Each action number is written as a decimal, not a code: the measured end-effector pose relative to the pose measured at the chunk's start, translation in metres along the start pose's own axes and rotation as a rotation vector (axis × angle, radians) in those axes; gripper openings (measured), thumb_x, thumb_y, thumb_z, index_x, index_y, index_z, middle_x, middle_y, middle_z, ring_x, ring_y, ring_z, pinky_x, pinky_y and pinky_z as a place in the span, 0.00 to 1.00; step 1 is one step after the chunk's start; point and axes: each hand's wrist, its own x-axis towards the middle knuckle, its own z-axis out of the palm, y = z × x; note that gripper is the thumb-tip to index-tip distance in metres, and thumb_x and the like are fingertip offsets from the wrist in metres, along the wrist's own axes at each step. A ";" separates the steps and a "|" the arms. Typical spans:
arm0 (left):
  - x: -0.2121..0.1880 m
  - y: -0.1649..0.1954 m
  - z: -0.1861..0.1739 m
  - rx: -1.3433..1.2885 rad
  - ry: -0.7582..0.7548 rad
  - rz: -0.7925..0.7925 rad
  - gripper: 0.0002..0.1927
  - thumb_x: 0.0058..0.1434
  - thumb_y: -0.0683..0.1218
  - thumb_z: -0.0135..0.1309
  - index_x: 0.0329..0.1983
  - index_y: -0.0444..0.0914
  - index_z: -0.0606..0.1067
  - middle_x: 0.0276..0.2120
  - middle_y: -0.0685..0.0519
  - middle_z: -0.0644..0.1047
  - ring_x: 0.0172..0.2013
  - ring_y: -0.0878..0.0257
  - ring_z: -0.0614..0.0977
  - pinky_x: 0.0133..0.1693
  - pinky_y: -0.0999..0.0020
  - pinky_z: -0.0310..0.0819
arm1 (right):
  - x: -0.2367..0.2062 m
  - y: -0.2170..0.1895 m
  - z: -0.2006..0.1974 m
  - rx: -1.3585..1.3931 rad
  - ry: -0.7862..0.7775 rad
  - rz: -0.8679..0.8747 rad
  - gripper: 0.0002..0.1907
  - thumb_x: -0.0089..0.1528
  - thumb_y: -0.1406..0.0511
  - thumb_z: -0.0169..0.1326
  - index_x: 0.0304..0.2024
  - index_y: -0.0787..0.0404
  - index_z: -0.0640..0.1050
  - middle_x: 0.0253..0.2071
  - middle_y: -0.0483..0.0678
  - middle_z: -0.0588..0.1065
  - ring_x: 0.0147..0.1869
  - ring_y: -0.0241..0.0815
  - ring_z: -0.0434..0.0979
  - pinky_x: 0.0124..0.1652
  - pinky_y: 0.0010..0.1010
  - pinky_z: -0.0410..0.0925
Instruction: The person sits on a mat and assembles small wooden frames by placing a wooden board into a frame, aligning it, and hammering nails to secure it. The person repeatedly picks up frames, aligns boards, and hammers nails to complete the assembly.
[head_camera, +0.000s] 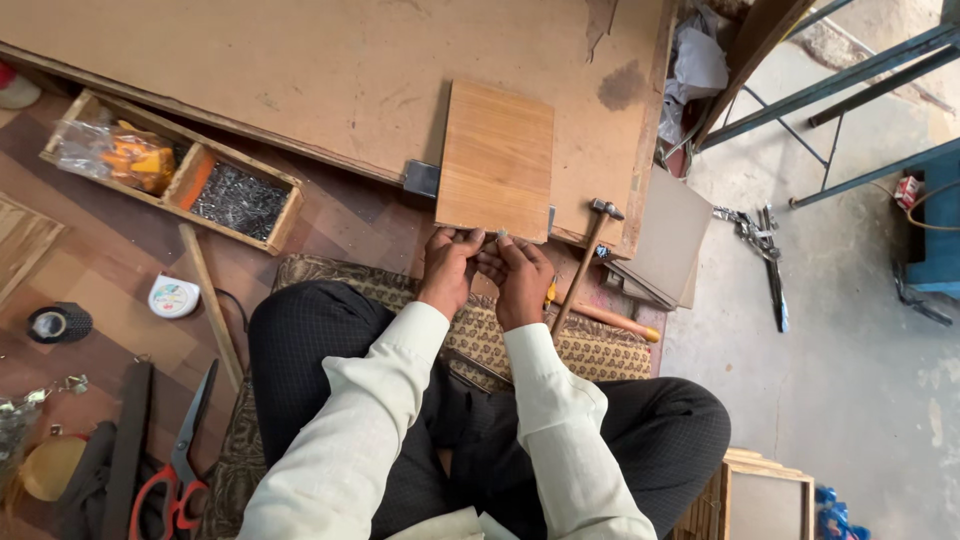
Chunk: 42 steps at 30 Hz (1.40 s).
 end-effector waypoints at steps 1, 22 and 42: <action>-0.001 -0.001 0.001 -0.003 0.004 0.003 0.08 0.65 0.34 0.55 0.47 0.33 0.75 0.43 0.52 0.80 0.41 0.65 0.81 0.42 0.70 0.78 | 0.002 0.003 -0.002 -0.006 0.012 -0.007 0.07 0.65 0.70 0.55 0.40 0.72 0.78 0.30 0.52 0.78 0.28 0.40 0.78 0.30 0.28 0.73; -0.010 -0.004 0.008 0.111 -0.033 0.011 0.05 0.67 0.36 0.54 0.45 0.30 0.75 0.38 0.47 0.81 0.34 0.62 0.83 0.38 0.68 0.82 | 0.021 0.015 -0.015 0.084 0.100 0.045 0.05 0.62 0.73 0.54 0.32 0.70 0.77 0.23 0.49 0.74 0.22 0.36 0.70 0.24 0.25 0.64; -0.015 -0.009 0.006 0.167 -0.015 0.031 0.03 0.67 0.36 0.54 0.42 0.31 0.76 0.32 0.53 0.79 0.27 0.68 0.78 0.30 0.74 0.75 | 0.007 0.007 -0.015 0.103 0.102 0.179 0.08 0.65 0.71 0.52 0.42 0.72 0.78 0.32 0.52 0.78 0.31 0.40 0.79 0.32 0.29 0.73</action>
